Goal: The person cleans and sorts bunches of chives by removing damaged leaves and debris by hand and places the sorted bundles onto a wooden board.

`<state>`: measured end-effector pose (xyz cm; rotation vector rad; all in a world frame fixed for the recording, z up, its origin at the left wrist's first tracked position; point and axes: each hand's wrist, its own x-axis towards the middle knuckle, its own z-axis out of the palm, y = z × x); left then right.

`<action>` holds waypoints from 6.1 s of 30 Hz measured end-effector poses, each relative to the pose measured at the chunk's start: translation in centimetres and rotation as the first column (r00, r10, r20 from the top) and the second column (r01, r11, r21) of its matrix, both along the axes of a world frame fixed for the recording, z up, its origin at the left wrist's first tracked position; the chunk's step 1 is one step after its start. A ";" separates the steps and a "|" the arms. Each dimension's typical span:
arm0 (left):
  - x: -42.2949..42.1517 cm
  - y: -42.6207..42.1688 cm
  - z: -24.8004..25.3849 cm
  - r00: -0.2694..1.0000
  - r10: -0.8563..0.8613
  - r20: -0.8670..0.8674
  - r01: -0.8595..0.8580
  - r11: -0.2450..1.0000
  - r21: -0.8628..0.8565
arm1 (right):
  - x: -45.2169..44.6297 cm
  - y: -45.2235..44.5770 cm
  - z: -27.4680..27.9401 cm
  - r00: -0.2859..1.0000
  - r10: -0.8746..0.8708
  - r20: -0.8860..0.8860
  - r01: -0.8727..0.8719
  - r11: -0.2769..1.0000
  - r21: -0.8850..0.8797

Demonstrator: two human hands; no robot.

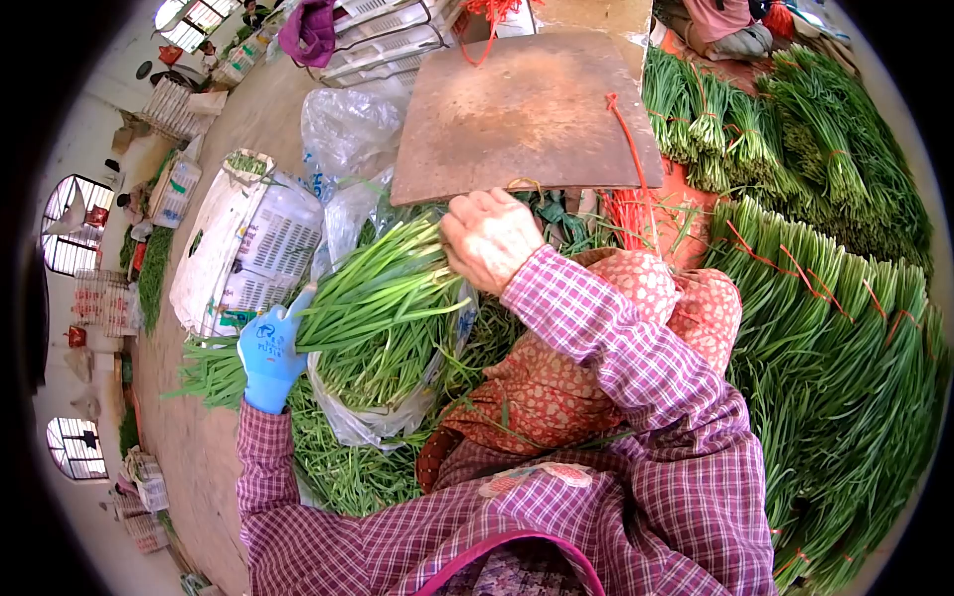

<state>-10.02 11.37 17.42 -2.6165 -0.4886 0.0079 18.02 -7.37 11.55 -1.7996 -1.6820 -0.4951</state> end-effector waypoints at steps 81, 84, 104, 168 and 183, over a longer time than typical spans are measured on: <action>-2.2 1.2 -1.6 0.956 -0.077 0.282 0.033 0.987 0.160 | 3.0 -5.5 2.2 0.898 -0.403 -0.178 0.333 0.886 -0.323; -1.7 1.1 -1.4 0.955 -0.118 0.272 0.071 0.982 0.175 | 0.9 -3.0 5.1 0.967 -0.144 -0.209 0.121 0.985 -0.120; -0.9 0.4 -1.6 0.906 -0.232 0.353 0.152 0.959 0.241 | -4.6 -4.2 1.6 0.821 -0.046 -0.569 -0.065 0.983 -0.173; -1.6 -1.2 -1.8 0.909 -0.210 0.359 0.134 0.965 0.224 | -4.4 -0.7 -0.7 0.962 -0.210 -0.176 0.200 0.977 -0.071; -0.9 -1.4 -1.7 0.931 -0.235 0.279 0.178 0.961 0.213 | -3.5 -0.5 0.5 0.972 -0.210 -0.109 0.156 0.915 -0.372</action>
